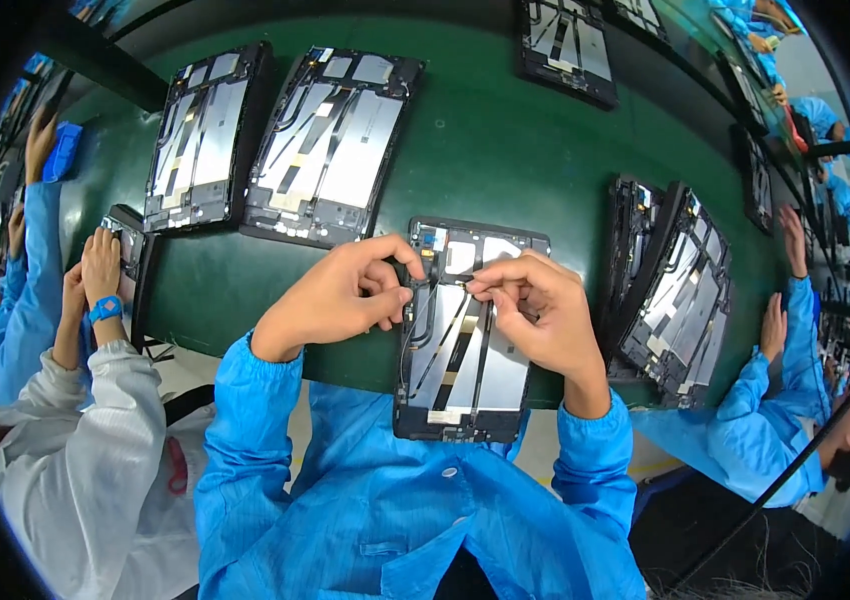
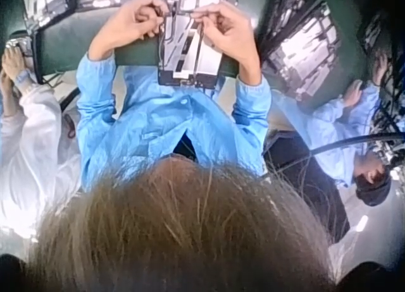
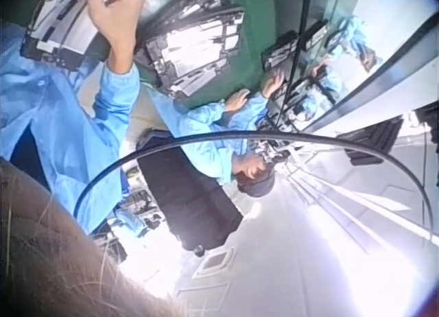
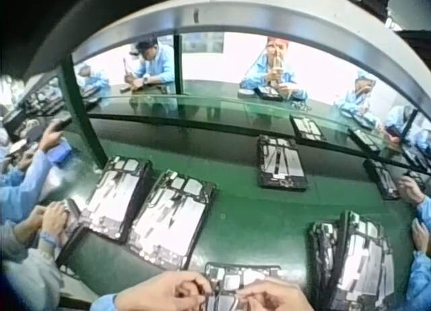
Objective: The person assembles internal components and flex cables into tablet housings by hand, using a hand tool to secure the battery and component board.
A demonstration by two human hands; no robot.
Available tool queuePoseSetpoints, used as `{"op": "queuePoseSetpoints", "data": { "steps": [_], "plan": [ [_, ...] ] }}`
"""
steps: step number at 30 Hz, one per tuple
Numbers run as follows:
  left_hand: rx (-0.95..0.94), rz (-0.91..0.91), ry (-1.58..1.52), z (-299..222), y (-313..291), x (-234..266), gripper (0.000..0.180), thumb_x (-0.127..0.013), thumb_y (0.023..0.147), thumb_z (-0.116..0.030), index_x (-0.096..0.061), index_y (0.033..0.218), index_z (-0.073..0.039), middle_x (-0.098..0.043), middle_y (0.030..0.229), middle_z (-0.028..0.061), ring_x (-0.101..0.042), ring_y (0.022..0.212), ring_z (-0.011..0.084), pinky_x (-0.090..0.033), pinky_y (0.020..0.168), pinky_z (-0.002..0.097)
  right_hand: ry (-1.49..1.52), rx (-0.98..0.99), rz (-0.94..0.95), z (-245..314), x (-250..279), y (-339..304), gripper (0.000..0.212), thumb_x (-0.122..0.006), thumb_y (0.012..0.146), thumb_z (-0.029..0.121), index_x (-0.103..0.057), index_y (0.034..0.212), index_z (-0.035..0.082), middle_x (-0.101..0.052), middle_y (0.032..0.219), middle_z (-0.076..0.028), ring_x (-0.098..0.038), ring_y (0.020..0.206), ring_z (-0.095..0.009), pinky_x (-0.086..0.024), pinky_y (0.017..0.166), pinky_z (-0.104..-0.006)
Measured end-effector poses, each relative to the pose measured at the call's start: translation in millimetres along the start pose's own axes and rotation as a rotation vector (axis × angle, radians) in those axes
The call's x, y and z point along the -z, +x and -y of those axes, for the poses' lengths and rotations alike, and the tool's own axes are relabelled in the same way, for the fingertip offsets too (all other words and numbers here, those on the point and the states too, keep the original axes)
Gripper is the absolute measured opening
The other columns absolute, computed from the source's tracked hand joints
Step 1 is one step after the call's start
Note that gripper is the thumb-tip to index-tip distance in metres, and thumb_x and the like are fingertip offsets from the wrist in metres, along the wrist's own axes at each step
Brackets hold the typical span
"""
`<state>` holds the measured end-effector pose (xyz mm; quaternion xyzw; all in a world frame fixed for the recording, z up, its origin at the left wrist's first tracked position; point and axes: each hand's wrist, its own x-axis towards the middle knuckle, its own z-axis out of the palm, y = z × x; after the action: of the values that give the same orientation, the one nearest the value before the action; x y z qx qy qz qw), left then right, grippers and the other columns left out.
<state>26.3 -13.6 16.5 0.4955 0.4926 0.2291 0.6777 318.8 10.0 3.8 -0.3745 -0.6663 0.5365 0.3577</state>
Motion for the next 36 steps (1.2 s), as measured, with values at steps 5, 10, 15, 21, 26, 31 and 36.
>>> {"op": "queuePoseSetpoints", "data": {
  "steps": [5,10,15,21,26,31,36],
  "plan": [
    [0.034,-0.010,0.016,-4,-1,-1,0.017,-0.074,0.109,-0.010,-0.069,0.125,-0.008,-0.076,0.081,0.0006,-0.072,0.074,0.0089,-0.052,0.059,0.0249,-0.016,-0.001,0.007,1,1,0,0.032,-0.067,0.090,-0.007,-0.081,0.118,-0.001,-0.080,0.101,-0.010,-0.068,0.079,-0.011,-0.056,0.073,-0.0280],
    [0.073,-0.019,-0.013,-13,-1,-3,0.017,-0.072,0.107,-0.002,-0.067,0.123,-0.001,-0.073,0.078,0.0038,-0.071,0.073,0.0107,-0.058,0.069,0.0287,-0.018,-0.001,0.002,0,0,0,0.032,-0.067,0.090,-0.007,-0.082,0.118,-0.001,-0.081,0.101,-0.011,-0.071,0.081,-0.012,-0.056,0.073,-0.0283],
    [0.042,-0.014,-0.015,-9,0,-3,0.016,-0.072,0.106,-0.001,-0.066,0.122,-0.001,-0.072,0.077,0.0034,-0.072,0.073,0.0108,-0.057,0.069,0.0287,-0.016,-0.015,0.001,0,-1,0,0.032,-0.067,0.090,-0.007,-0.082,0.118,0.000,-0.081,0.101,-0.011,-0.071,0.080,-0.013,-0.056,0.073,-0.0282],
    [0.014,-0.018,-0.021,-4,0,-5,0.017,-0.070,0.106,-0.001,-0.066,0.122,-0.002,-0.071,0.076,0.0039,-0.072,0.073,0.0111,-0.057,0.068,0.0293,-0.023,-0.059,0.016,4,1,-2,0.034,-0.068,0.088,-0.007,-0.082,0.118,0.000,-0.082,0.102,-0.012,-0.070,0.081,-0.013,-0.056,0.073,-0.0285],
    [0.006,-0.043,-0.015,-2,1,-7,0.016,-0.069,0.105,-0.001,-0.067,0.120,-0.001,-0.072,0.076,0.0045,-0.071,0.072,0.0113,-0.057,0.068,0.0295,0.006,-0.040,0.025,5,1,-1,0.034,-0.068,0.088,-0.007,-0.082,0.118,0.000,-0.082,0.102,-0.011,-0.070,0.080,-0.013,-0.056,0.073,-0.0289],
    [0.019,-0.069,-0.004,-1,2,-8,0.013,-0.070,0.107,-0.003,-0.068,0.121,-0.004,-0.072,0.076,0.0016,-0.071,0.070,0.0085,-0.056,0.065,0.0259,-0.009,-0.047,0.043,6,2,-1,0.032,-0.069,0.090,-0.008,-0.082,0.118,0.001,-0.082,0.103,-0.010,-0.070,0.081,-0.013,-0.056,0.072,-0.0294],
    [-0.017,-0.110,-0.031,6,1,-12,0.012,-0.071,0.107,-0.004,-0.068,0.119,-0.003,-0.072,0.075,0.0016,-0.070,0.069,0.0081,-0.055,0.064,0.0255,-0.071,-0.019,0.064,10,1,-1,0.031,-0.069,0.091,-0.007,-0.083,0.117,0.003,-0.082,0.103,-0.009,-0.071,0.083,-0.014,-0.054,0.069,-0.0289]
  ]
}}
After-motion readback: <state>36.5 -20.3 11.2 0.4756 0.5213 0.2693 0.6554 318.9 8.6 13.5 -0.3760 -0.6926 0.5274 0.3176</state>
